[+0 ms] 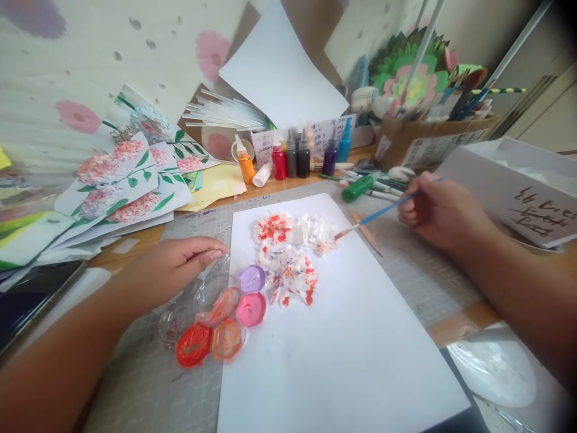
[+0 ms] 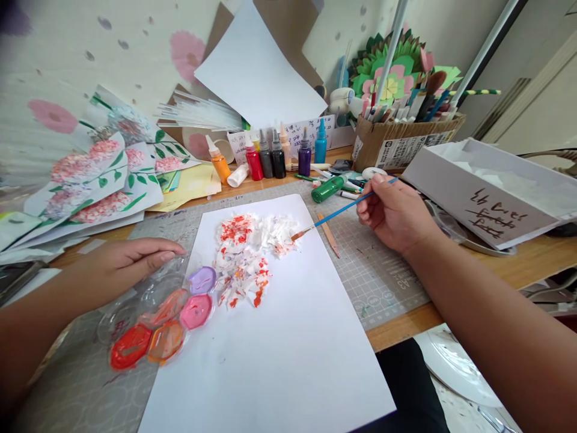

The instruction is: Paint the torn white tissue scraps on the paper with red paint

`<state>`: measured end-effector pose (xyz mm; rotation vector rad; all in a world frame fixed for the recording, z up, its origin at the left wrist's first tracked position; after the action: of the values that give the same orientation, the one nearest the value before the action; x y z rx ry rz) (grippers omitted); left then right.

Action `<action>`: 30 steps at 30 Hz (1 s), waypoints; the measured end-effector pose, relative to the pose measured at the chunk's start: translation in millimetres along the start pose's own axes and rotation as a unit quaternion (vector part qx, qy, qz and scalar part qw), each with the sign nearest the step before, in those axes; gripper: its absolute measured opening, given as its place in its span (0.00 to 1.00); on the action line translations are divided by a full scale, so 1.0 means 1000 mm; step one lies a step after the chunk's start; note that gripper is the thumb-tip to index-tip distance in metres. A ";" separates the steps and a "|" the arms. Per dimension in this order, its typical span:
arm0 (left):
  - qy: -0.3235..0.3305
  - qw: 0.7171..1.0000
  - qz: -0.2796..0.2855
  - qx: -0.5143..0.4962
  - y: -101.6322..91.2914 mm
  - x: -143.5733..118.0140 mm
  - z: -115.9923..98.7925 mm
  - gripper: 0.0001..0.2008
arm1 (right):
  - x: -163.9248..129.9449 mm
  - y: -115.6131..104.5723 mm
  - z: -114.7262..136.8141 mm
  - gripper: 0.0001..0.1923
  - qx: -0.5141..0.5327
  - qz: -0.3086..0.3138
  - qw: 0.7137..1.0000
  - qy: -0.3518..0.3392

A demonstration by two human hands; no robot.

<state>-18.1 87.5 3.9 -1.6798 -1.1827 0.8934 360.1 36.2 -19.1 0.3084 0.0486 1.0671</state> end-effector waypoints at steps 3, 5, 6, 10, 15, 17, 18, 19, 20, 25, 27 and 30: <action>-0.002 1.000 0.003 0.002 0.001 0.001 0.002 0.19 | 0.001 -0.003 0.001 0.12 -0.009 -0.007 1.000 -0.010; -0.002 1.000 0.000 0.006 0.000 0.001 0.002 0.19 | 0.003 -0.009 0.005 0.11 -0.002 -0.035 0.999 -0.028; -0.001 1.000 0.000 0.008 0.000 0.001 0.002 0.19 | 0.003 -0.011 0.007 0.12 0.005 -0.046 0.998 -0.035; 0.000 1.000 -0.002 0.023 0.000 0.000 -0.001 0.21 | 0.000 -0.008 0.011 0.12 0.021 -0.034 0.998 -0.041; -0.010 0.999 0.023 0.043 0.001 0.001 0.000 0.21 | -0.001 -0.001 0.004 0.12 0.001 0.013 1.000 -0.025; -0.022 0.997 0.051 0.054 0.004 0.003 0.004 0.21 | 0.001 -0.005 0.005 0.11 -0.003 -0.005 0.999 -0.035; -0.028 0.996 0.062 0.058 0.005 0.003 0.005 0.21 | 0.002 -0.008 0.007 0.11 0.000 -0.019 0.999 -0.043; -0.032 0.995 0.069 0.061 0.006 0.004 0.006 0.21 | 0.003 -0.010 0.010 0.10 0.006 -0.031 0.998 -0.052; -0.035 0.995 0.072 0.062 0.005 0.004 0.007 0.21 | 0.003 -0.011 0.012 0.10 0.013 -0.039 0.997 -0.059; -0.041 0.995 0.070 0.057 0.004 0.002 0.005 0.20 | -0.001 -0.003 0.012 0.11 0.023 0.001 0.998 -0.052; -0.043 0.995 0.067 0.056 0.004 0.003 0.005 0.20 | -0.002 0.001 0.008 0.11 0.011 0.026 0.999 -0.041; -0.045 0.996 0.052 0.059 0.004 0.004 0.007 0.20 | 0.000 -0.004 0.008 0.10 0.002 0.013 0.999 -0.052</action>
<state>-22.2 92.2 -3.1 -1.6322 -1.0878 1.0913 365.3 32.9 -12.1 0.3690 -0.0464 1.0761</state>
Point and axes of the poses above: each hand's wrist, its own x-axis towards the middle knuckle, its own y-axis out of the palm, z = x × y, the point moved 7 cm from there along x, towards the middle knuckle, and after that the axes turned 5 degrees about -y, right-handed, at the moved point
